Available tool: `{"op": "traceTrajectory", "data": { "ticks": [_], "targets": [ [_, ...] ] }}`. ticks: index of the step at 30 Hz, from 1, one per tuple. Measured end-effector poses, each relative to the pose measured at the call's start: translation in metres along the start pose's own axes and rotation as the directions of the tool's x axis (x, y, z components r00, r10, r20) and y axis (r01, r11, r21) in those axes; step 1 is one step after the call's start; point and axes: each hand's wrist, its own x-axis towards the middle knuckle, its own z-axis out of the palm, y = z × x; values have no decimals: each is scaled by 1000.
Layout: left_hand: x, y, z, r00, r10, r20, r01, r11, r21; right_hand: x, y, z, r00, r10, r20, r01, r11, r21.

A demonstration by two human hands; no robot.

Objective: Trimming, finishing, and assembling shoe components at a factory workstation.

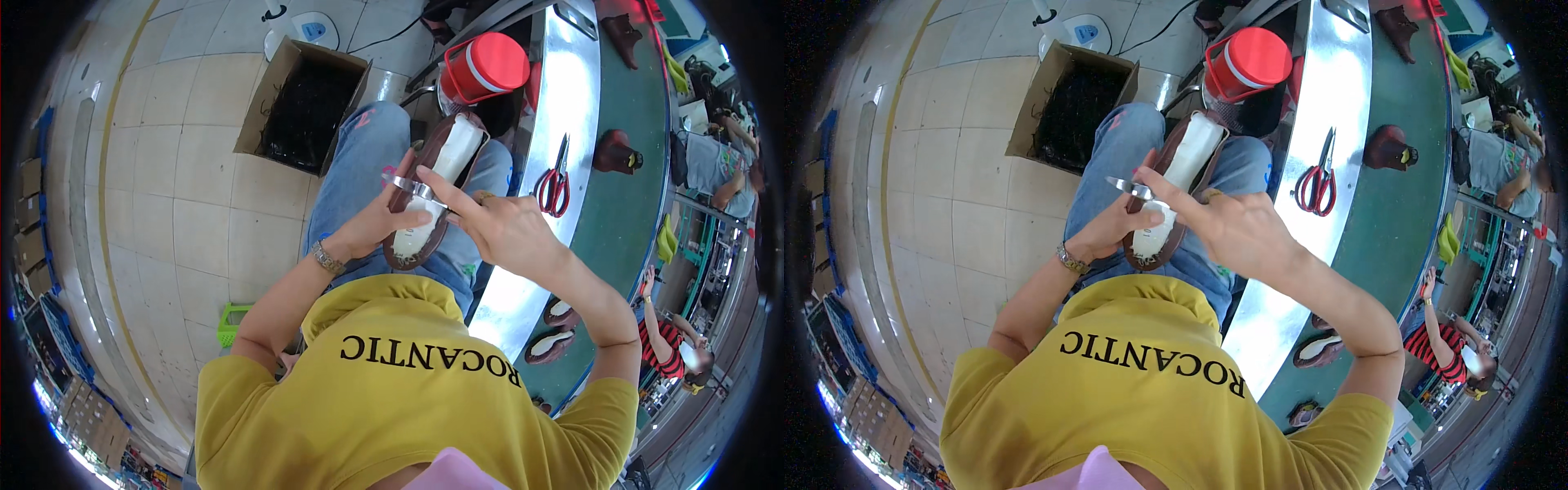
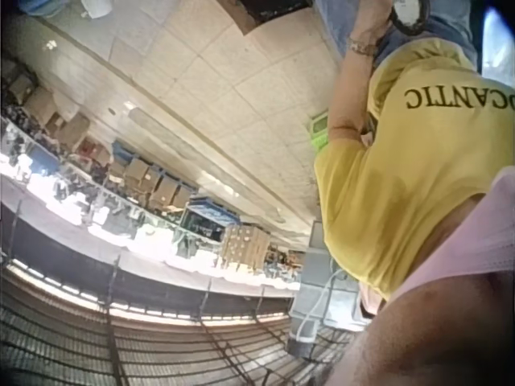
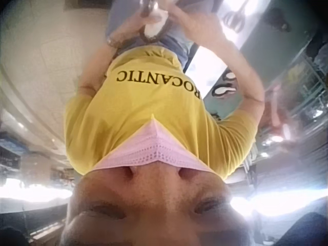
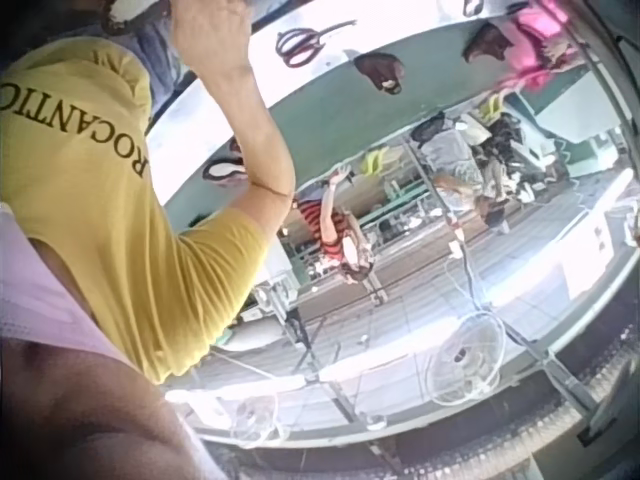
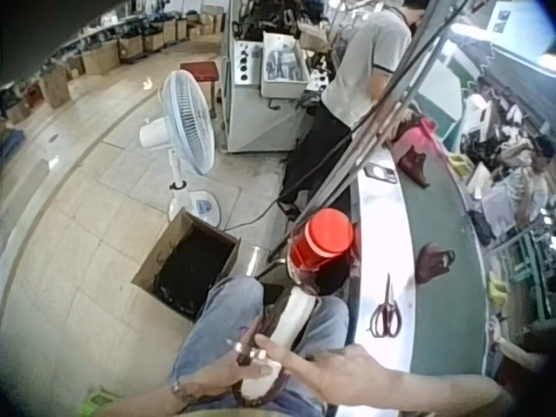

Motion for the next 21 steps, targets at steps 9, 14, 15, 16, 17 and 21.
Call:
{"op": "traceTrajectory", "data": {
  "ticks": [9,14,15,16,17,21],
  "targets": [
    [-17,-7,-18,955,-276,108,246,941,233,-4,-14,7,1000,-11,-13,10,1000,-28],
    [-21,-14,-14,958,-276,82,252,941,225,-11,-22,26,988,131,87,-122,988,-97],
    [-22,-17,-14,957,-282,60,261,936,236,-14,-27,24,997,55,59,-50,996,-78],
    [-21,-17,-16,962,-262,70,231,927,294,-17,-34,19,999,-21,30,22,998,-62],
    [-19,-14,-19,966,-243,82,200,915,350,-19,-39,17,995,-96,0,96,994,-47],
    [-17,-4,-14,957,-273,98,228,917,327,-21,-37,39,998,70,-8,-71,993,-90]
  ]
}}
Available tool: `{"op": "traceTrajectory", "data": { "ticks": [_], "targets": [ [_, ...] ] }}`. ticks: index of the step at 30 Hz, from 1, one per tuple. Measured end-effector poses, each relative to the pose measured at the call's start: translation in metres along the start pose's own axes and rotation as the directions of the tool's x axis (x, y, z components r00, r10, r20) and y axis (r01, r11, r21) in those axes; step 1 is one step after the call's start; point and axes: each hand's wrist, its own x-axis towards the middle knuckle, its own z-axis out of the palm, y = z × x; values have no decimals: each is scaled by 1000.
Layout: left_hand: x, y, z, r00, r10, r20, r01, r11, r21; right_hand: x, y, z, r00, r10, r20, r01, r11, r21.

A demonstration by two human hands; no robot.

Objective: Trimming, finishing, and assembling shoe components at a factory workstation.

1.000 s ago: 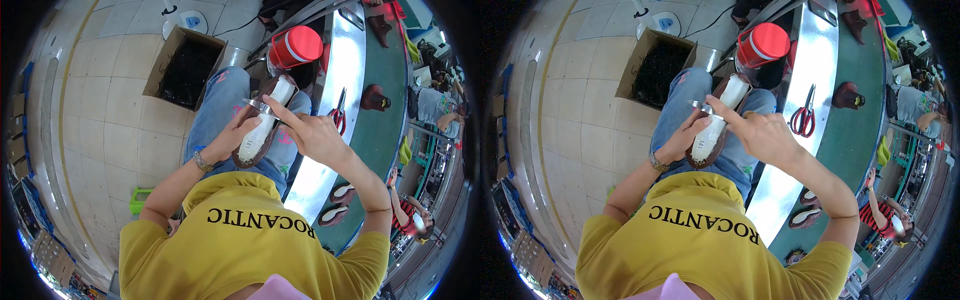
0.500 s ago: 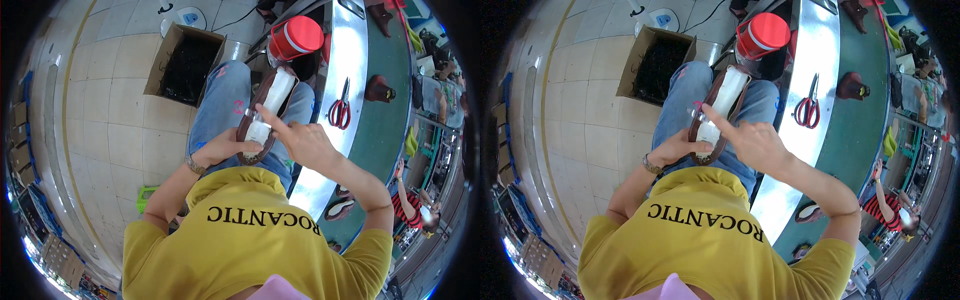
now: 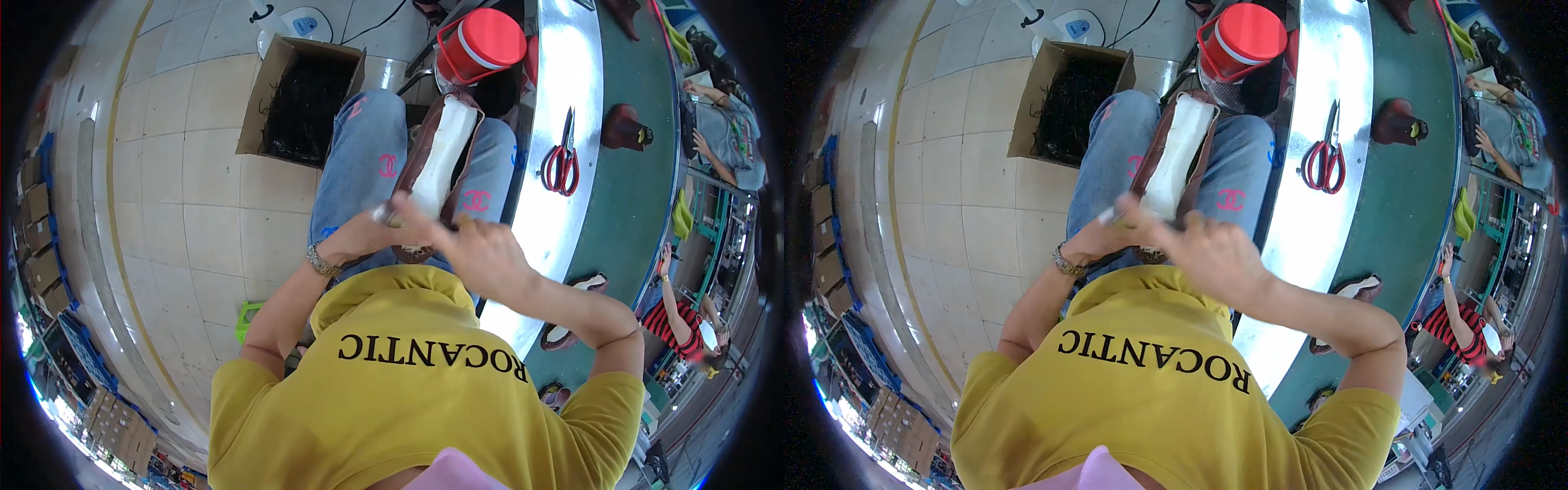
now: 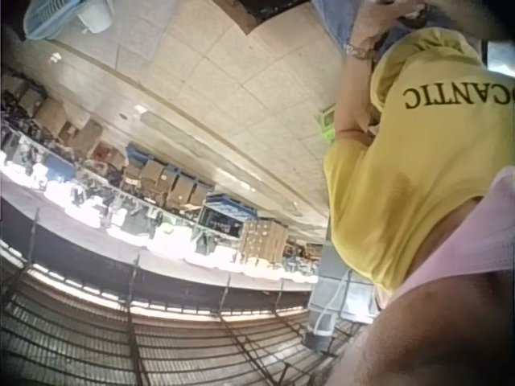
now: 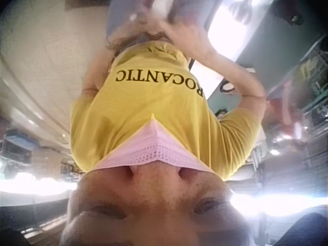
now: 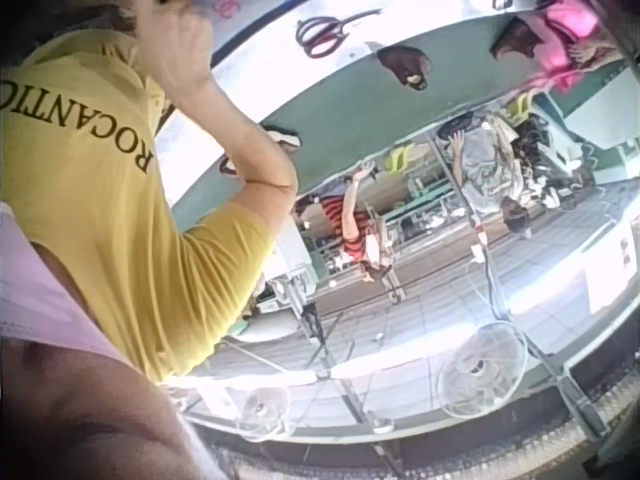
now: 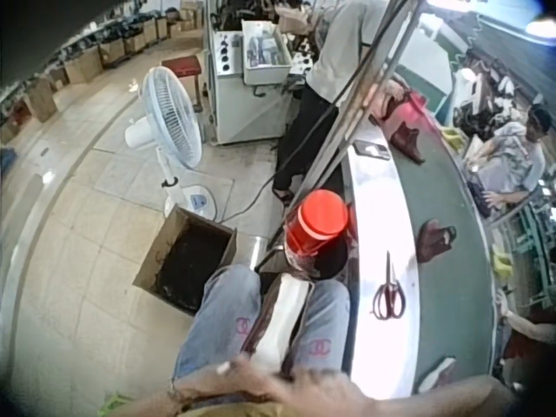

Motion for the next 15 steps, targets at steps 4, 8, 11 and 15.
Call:
{"op": "traceTrajectory", "data": {
  "ticks": [4,8,11,15],
  "targets": [
    [1,-2,2,999,-15,-47,17,999,50,-7,-2,-4,989,-143,-35,143,990,-5],
    [1,-3,-2,995,-57,81,61,997,-52,-9,-2,5,986,-141,-92,147,987,64],
    [7,-4,-8,990,72,119,-74,997,15,-2,6,-5,999,-43,14,44,999,-27],
    [20,-44,-20,991,90,97,-91,996,2,-5,0,-1,987,-77,-138,87,994,72]
  ]
}}
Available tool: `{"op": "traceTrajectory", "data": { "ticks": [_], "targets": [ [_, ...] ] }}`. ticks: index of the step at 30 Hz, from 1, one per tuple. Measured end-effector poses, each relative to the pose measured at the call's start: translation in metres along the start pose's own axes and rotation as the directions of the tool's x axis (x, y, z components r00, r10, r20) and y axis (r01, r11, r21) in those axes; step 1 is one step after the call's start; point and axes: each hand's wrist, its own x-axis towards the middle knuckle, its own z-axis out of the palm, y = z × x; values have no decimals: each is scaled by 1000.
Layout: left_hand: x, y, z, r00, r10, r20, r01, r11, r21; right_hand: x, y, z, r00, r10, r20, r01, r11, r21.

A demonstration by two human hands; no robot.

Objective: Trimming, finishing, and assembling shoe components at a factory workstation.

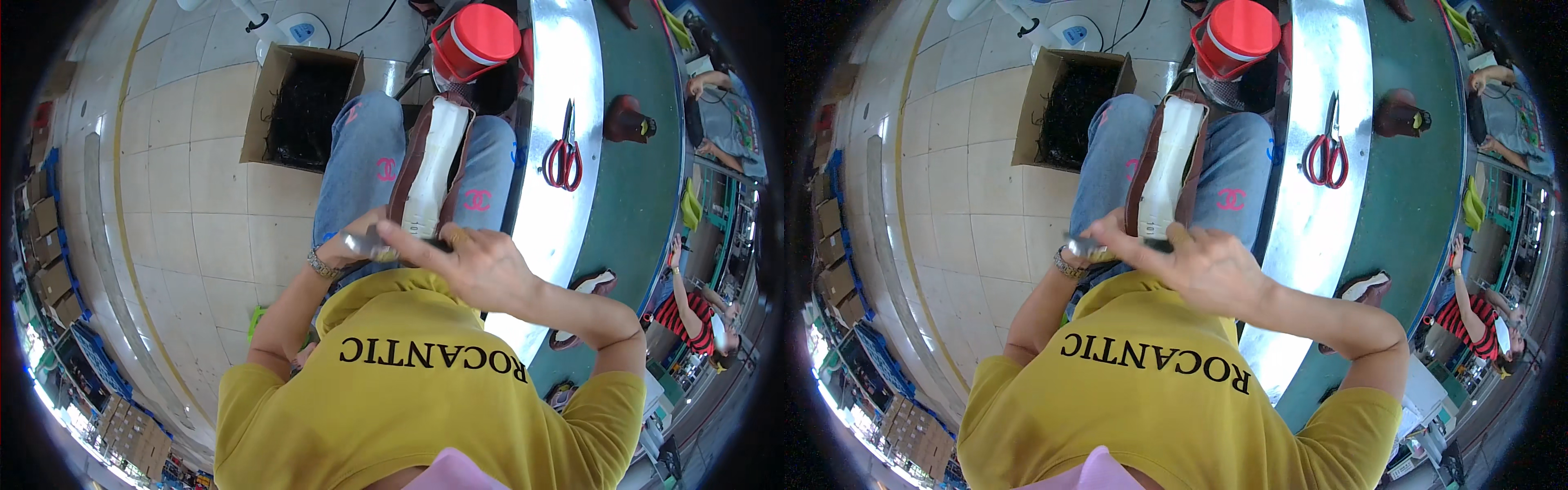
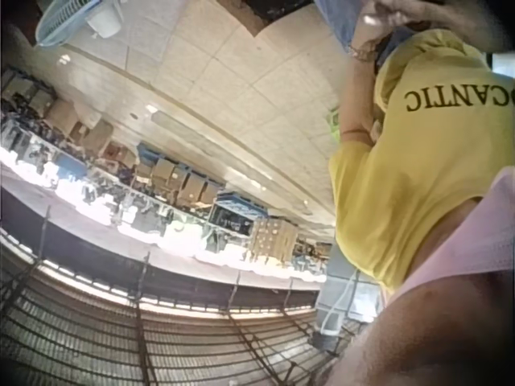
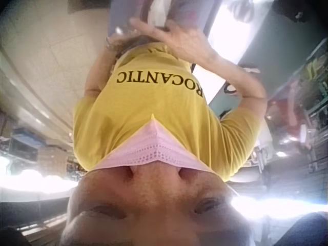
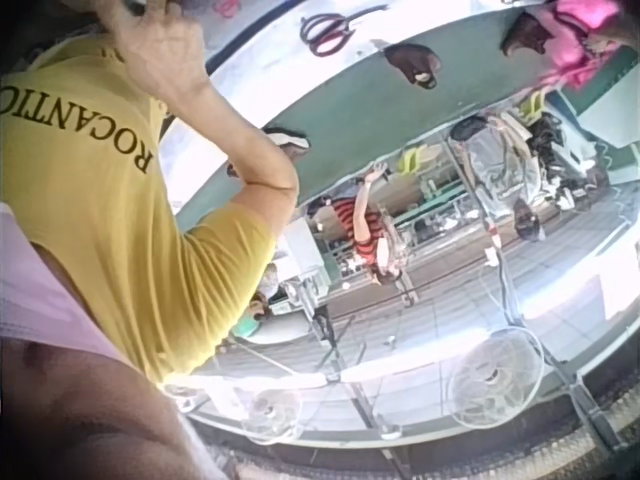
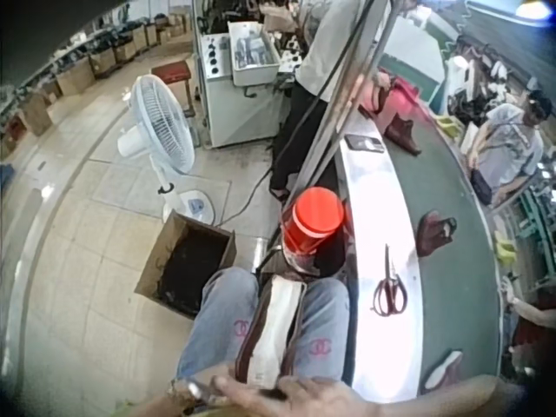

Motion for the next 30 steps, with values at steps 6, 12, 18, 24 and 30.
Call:
{"op": "traceTrajectory", "data": {
  "ticks": [6,12,18,24,30],
  "targets": [
    [-13,43,15,985,-163,48,169,970,-173,9,9,-18,991,53,127,-52,999,-11],
    [-9,43,21,991,-132,-4,132,991,-23,18,36,-5,976,170,133,-172,985,1],
    [-9,44,22,989,-149,8,149,989,-26,46,70,-24,940,-58,-337,91,992,84],
    [-8,41,31,989,-110,-97,124,980,152,52,90,-38,988,104,115,-82,980,-181],
    [5,75,72,997,42,66,-77,376,923,2,94,-56,920,292,-261,-223,938,265]
  ]
}}
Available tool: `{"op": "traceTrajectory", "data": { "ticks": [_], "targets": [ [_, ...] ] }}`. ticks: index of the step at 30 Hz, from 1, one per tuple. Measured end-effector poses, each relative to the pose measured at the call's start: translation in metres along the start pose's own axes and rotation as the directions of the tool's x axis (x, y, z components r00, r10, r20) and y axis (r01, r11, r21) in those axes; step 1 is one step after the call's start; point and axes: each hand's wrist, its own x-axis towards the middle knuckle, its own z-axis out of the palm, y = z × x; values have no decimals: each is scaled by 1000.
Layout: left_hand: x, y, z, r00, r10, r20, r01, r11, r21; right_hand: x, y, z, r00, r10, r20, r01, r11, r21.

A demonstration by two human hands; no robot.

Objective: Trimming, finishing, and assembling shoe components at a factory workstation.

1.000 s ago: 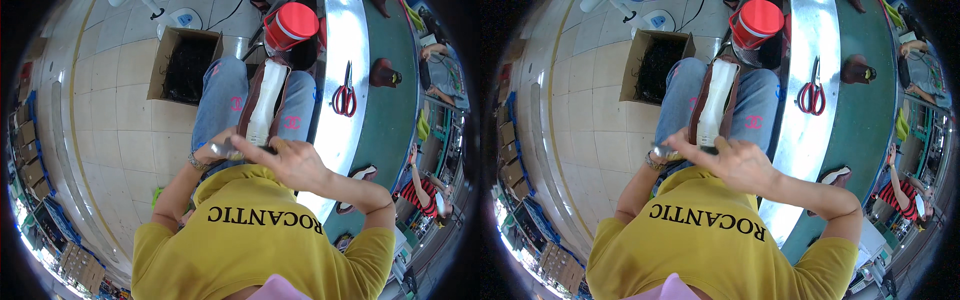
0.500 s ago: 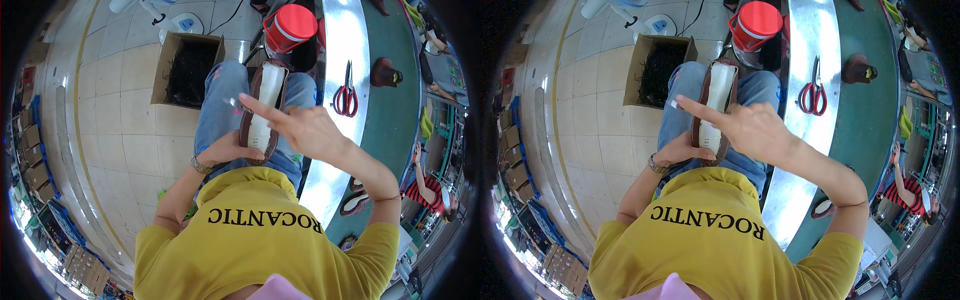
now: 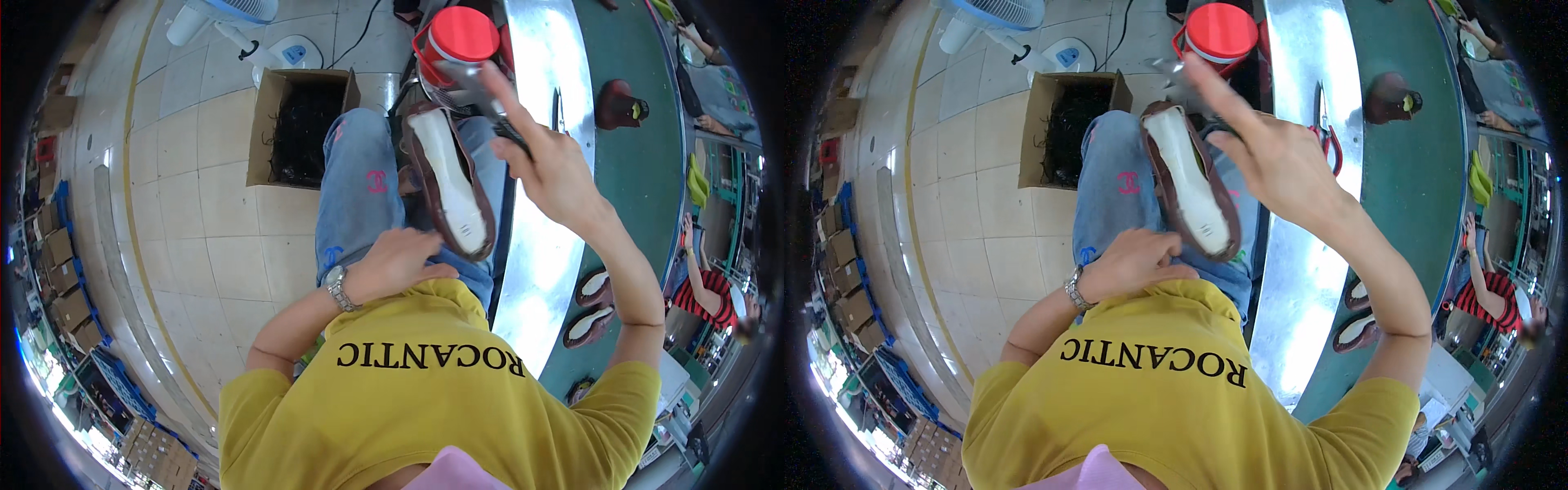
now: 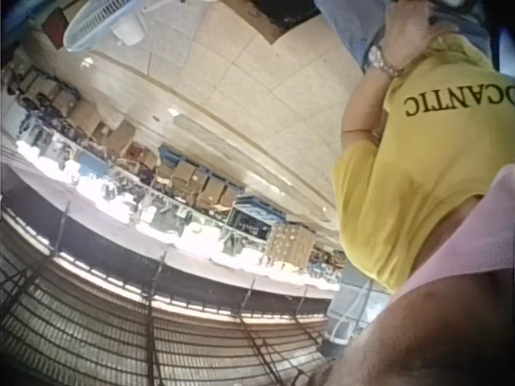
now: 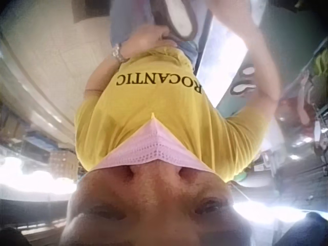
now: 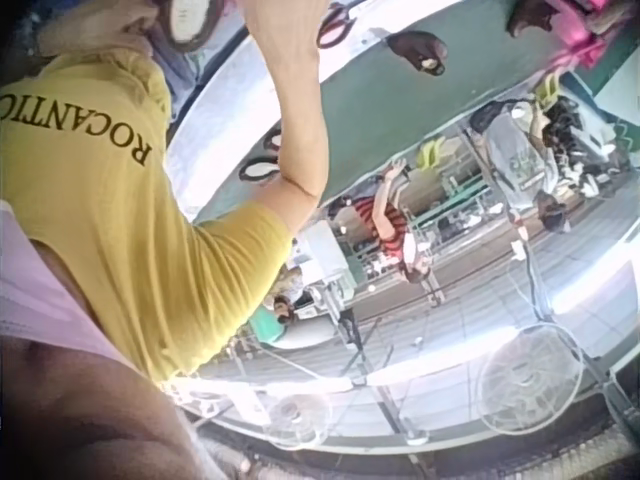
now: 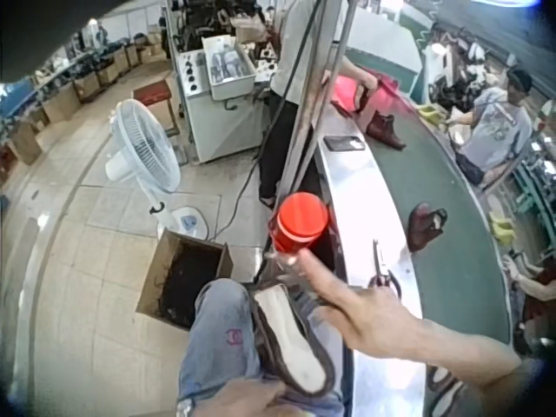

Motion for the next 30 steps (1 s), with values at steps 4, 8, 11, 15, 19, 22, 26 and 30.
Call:
{"op": "traceTrajectory", "data": {
  "ticks": [4,8,11,15,19,22,26,30],
  "targets": [
    [60,27,-33,836,417,-356,-343,905,253,-32,2,-21,916,397,57,-389,845,368],
    [144,1,-79,954,298,-37,-286,940,188,-65,25,-29,800,563,208,-554,560,616],
    [178,-10,-104,916,392,-85,-371,909,190,-82,29,-28,697,643,317,-659,400,637],
    [188,-14,-89,853,325,-408,-175,915,362,-86,32,-19,645,644,411,-720,333,608],
    [192,-8,-86,799,189,-571,-11,954,300,-72,38,-12,692,571,441,-692,351,631],
    [190,-12,-93,862,116,-493,-74,992,105,-58,50,-8,712,531,459,-679,354,643],
    [150,-4,-75,909,312,-278,-248,938,242,-40,55,-19,693,456,559,-721,441,535],
    [131,-3,-25,759,352,-547,-76,883,463,-36,35,-17,617,526,586,-782,323,534]
  ]
}}
